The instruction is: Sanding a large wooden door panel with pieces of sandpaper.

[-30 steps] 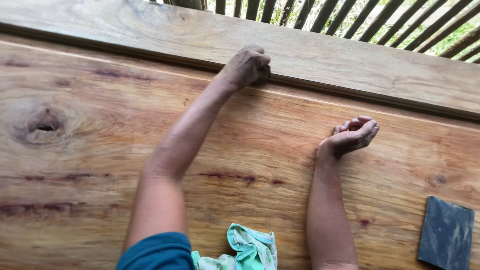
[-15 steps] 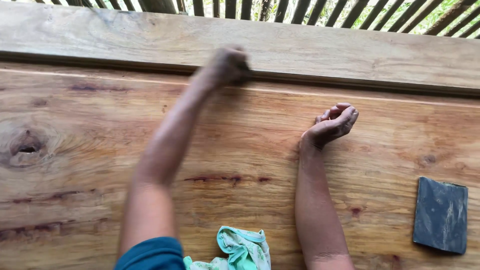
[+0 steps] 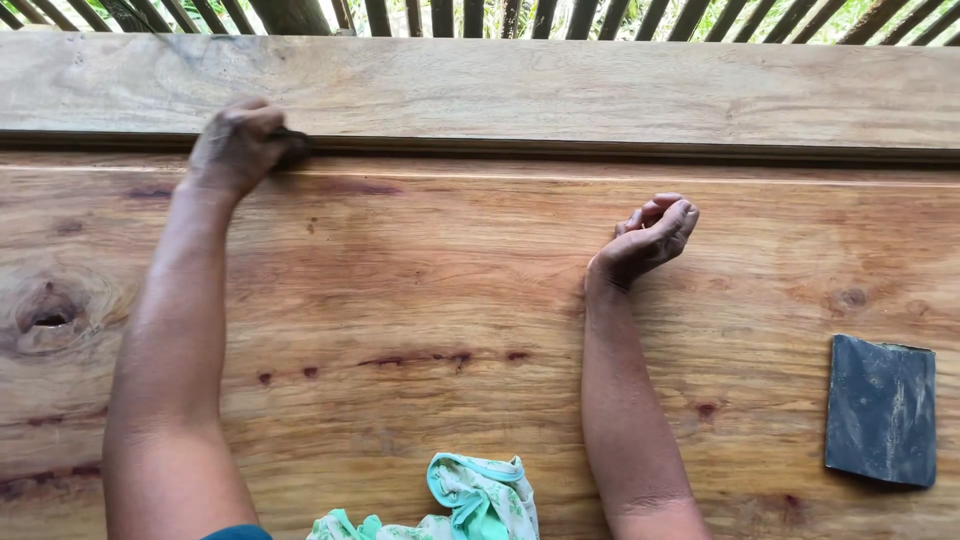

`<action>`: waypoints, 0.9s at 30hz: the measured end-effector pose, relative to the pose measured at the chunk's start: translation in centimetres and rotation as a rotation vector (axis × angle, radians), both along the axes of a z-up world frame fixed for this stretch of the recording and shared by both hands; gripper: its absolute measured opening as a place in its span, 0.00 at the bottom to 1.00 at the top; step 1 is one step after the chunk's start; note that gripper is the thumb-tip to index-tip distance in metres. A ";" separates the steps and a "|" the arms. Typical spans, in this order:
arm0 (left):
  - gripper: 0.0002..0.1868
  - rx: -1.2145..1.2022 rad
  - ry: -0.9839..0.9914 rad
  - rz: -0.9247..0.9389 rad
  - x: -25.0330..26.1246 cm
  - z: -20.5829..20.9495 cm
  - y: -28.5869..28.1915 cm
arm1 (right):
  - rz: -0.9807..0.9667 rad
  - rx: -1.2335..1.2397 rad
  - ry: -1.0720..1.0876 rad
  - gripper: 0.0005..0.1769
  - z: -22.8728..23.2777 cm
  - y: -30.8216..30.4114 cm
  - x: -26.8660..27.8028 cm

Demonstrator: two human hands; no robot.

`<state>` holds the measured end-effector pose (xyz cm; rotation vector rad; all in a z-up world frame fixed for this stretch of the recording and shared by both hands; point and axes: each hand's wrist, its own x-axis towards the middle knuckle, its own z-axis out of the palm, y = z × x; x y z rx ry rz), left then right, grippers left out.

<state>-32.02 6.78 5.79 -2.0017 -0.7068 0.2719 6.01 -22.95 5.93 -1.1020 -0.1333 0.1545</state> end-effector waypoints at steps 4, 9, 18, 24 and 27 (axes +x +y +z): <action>0.13 -0.728 -0.844 -0.238 4.3 -0.1 -1.0 | -0.001 0.003 -0.013 0.20 -0.1 0.2 0.0; 0.22 -1.262 -1.128 -0.440 23.5 -0.5 -7.7 | -0.009 0.021 -0.013 0.19 -0.4 0.1 0.1; 0.11 -1.025 -1.080 -0.594 29.7 -2.5 -7.8 | -0.002 0.059 0.013 0.18 -0.5 -0.2 0.5; 0.17 -1.932 -2.105 0.188 0.1 1.3 -4.3 | 0.003 0.062 0.009 0.17 -0.5 0.0 0.6; 0.15 -0.560 -0.923 0.251 -10.3 2.5 -2.9 | 0.011 -0.009 -0.098 0.09 -1.5 0.7 0.8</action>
